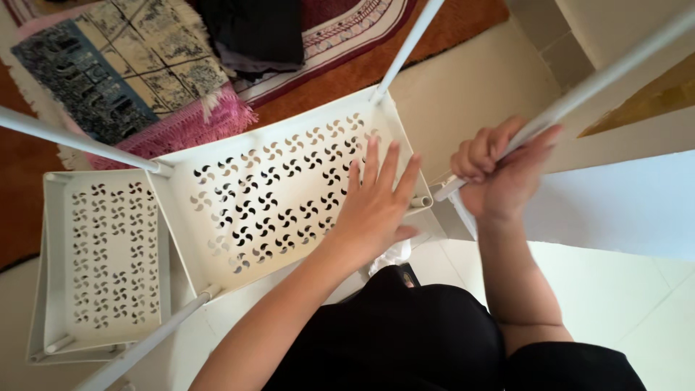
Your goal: The person wipes white perforated plastic trays with a cloth, then inserts white poles into the tray corners to assemble a shelving unit. The person stacks the trays and continues inserting poles to form a multi-tier structure.
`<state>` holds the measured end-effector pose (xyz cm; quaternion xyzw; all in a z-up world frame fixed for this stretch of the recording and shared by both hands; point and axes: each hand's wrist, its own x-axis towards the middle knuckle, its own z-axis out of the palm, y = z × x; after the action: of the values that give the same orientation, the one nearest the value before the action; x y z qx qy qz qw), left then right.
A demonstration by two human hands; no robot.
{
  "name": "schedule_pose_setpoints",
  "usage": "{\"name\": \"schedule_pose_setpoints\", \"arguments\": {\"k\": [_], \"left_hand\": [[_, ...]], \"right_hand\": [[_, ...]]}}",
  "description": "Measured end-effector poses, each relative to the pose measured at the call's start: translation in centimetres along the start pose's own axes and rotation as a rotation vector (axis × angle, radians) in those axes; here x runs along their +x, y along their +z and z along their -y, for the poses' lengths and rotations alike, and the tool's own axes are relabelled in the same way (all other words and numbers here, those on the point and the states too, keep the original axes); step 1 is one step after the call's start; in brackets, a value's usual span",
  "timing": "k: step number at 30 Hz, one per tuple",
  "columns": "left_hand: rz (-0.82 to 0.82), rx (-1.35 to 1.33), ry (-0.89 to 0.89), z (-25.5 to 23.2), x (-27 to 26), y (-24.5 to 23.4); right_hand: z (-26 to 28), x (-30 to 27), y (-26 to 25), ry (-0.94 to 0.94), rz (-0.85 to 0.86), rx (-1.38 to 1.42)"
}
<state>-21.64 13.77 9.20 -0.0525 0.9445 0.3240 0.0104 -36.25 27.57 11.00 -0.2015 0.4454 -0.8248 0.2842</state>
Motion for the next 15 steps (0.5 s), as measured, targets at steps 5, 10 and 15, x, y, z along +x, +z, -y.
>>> {"name": "schedule_pose_setpoints", "arguments": {"k": [5,10,15], "left_hand": [[0.132,0.126,-0.120,1.7,0.1,5.1],[0.157,0.105,-0.132,2.3,0.3,6.7],[0.150,0.107,-0.129,2.4,0.5,6.6]], "right_hand": [[-3.5,-1.2,-2.4,-0.067,0.030,-0.178],[-4.1,-1.4,-4.0,-0.125,0.170,-0.287],[-4.7,-1.7,-4.8,-0.083,0.299,-0.194]]}}
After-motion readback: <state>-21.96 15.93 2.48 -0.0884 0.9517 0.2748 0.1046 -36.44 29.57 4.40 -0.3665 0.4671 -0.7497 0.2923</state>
